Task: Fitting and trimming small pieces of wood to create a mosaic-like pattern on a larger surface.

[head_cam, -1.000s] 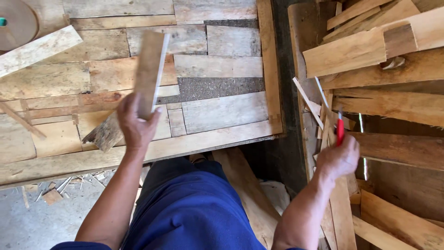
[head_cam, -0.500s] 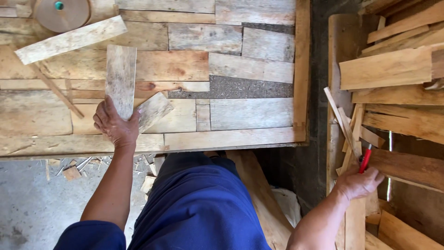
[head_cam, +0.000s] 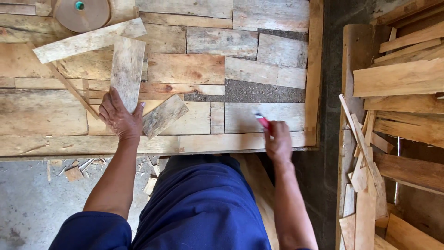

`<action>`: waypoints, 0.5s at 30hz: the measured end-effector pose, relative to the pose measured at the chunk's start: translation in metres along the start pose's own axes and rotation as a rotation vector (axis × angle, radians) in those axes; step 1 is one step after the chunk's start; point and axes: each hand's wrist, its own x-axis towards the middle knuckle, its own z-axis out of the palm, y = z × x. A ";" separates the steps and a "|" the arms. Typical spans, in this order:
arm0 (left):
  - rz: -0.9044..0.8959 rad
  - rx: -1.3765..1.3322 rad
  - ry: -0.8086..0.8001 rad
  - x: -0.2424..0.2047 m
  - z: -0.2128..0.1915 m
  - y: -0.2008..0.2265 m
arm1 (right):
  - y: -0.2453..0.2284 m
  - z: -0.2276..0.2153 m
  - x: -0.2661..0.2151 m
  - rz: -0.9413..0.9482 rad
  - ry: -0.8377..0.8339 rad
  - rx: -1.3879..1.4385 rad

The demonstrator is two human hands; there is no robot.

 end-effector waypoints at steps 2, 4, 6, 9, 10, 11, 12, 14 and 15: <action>0.003 0.003 -0.006 0.002 0.008 -0.008 | -0.009 0.035 0.007 -0.052 -0.018 -0.022; 0.003 0.007 -0.011 0.004 0.014 -0.014 | -0.019 0.059 0.016 -0.106 -0.037 -0.044; 0.012 0.024 -0.027 0.003 0.018 -0.019 | -0.030 0.070 0.025 -0.018 -0.173 -0.151; 0.001 0.025 -0.063 0.002 0.013 -0.019 | -0.035 0.072 0.028 -0.020 -0.153 -0.145; 0.000 0.022 -0.062 0.001 0.010 -0.019 | -0.034 0.070 0.029 -0.021 -0.151 -0.148; -0.002 0.032 -0.057 -0.001 0.008 -0.018 | -0.033 0.069 0.030 -0.018 -0.174 -0.148; -0.006 0.043 -0.050 -0.002 0.007 -0.016 | -0.030 0.067 0.032 -0.016 -0.197 -0.148; -0.004 0.036 -0.032 0.001 0.004 -0.004 | -0.029 0.058 0.040 -0.018 -0.139 -0.108; 0.000 0.033 -0.016 0.002 0.003 0.002 | -0.028 0.053 0.043 -0.018 -0.084 -0.064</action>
